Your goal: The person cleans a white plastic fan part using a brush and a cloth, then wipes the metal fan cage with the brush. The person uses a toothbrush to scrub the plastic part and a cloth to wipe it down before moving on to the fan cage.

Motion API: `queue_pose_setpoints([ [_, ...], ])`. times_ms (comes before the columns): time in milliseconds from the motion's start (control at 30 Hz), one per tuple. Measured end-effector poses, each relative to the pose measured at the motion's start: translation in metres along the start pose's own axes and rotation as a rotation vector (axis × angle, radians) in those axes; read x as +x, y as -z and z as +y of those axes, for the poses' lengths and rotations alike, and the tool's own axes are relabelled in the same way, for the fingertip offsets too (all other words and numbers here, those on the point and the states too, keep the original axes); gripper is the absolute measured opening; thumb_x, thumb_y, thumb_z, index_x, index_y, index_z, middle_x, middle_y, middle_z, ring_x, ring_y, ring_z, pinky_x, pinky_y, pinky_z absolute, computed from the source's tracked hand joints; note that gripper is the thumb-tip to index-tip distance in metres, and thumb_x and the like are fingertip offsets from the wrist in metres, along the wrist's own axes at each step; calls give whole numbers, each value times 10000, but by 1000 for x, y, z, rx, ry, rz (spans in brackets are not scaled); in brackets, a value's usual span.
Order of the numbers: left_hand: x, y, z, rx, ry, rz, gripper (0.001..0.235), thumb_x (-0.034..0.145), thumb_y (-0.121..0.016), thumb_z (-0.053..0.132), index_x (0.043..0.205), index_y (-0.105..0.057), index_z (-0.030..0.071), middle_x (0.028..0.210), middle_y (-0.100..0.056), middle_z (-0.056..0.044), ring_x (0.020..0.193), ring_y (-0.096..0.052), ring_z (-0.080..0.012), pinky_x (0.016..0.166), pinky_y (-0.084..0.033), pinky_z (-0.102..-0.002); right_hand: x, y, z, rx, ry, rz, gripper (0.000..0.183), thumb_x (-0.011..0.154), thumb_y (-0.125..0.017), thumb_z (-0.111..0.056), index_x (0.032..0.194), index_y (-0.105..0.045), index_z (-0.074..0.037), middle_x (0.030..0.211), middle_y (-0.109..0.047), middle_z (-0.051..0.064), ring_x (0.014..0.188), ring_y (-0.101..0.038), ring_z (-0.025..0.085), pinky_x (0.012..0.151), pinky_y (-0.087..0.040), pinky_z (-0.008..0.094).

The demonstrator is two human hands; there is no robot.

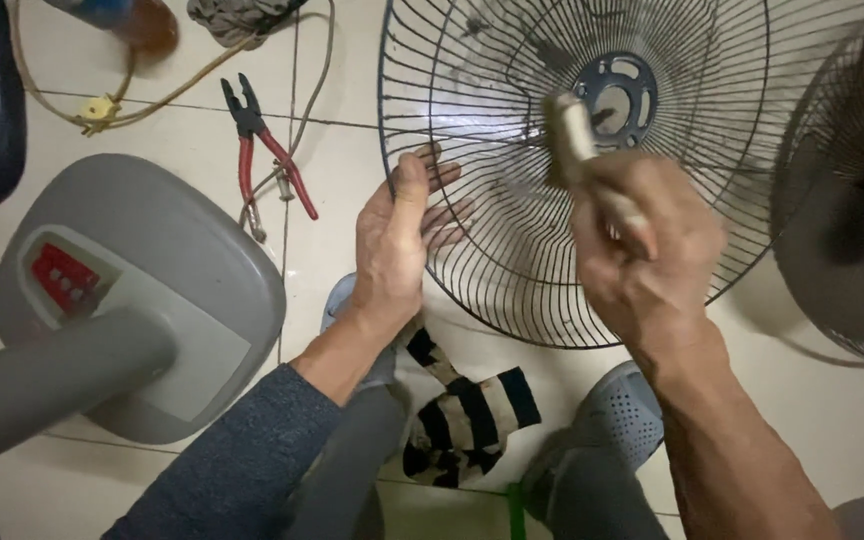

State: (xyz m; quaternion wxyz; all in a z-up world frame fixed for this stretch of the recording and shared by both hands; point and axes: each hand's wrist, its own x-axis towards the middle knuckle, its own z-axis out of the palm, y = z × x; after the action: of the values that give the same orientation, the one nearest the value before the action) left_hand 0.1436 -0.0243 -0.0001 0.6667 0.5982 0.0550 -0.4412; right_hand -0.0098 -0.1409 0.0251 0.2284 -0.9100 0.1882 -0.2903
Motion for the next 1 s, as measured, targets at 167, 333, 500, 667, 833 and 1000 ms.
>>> queue_pose_setpoints([
  [167, 3, -2, 1, 2, 6, 29, 583, 885, -526, 463, 1215, -682, 8, 1134, -755, -139, 945, -729, -235, 761, -620, -298, 3, -12, -21, 18, 183, 55, 140, 931, -620, 245, 951, -572, 114, 886, -647, 234, 787, -649, 336, 662, -599, 390],
  [333, -5, 2, 4, 113, 19, 34, 692, 820, -523, 537, 1274, -655, 31, 1222, -735, -124, 1133, -705, -243, 959, -588, -315, -2, -8, -2, 230, 1, -27, 52, 994, -656, 111, 965, -634, 75, 1009, -717, 212, 833, -738, 275, 572, -627, 273],
  [500, -1, 2, 1, 49, 54, 1, 701, 831, -495, 548, 1294, -637, 41, 1195, -730, -134, 1001, -754, -284, 744, -639, -328, -6, 1, 24, -182, 31, 130, 140, 1127, -637, 63, 1010, -564, 37, 956, -604, 207, 789, -550, 296, 634, -426, 418],
  [667, 1, 4, -7, 79, -58, -3, 620, 866, -541, 503, 1266, -672, 47, 1197, -732, -91, 1120, -698, -223, 966, -570, -304, 10, -9, -50, 388, -99, -124, 80, 980, -600, 5, 956, -633, 73, 946, -677, 166, 804, -676, 256, 690, -559, 321],
  [833, 0, 9, -13, -21, 9, 16, 626, 864, -534, 491, 1242, -655, 6, 1151, -738, -156, 992, -749, -291, 786, -649, -345, 3, 3, 15, 15, 22, 70, 47, 987, -700, 177, 969, -673, 142, 1024, -703, 260, 892, -699, 326, 648, -558, 338],
  [1000, -7, 3, -5, 64, 34, 20, 642, 869, -492, 508, 1279, -658, 43, 1210, -740, -121, 1062, -722, -237, 861, -595, -303, 13, -16, -28, -88, 177, 76, 170, 965, -668, 216, 1027, -581, 84, 973, -679, 235, 869, -695, 338, 767, -615, 385],
])
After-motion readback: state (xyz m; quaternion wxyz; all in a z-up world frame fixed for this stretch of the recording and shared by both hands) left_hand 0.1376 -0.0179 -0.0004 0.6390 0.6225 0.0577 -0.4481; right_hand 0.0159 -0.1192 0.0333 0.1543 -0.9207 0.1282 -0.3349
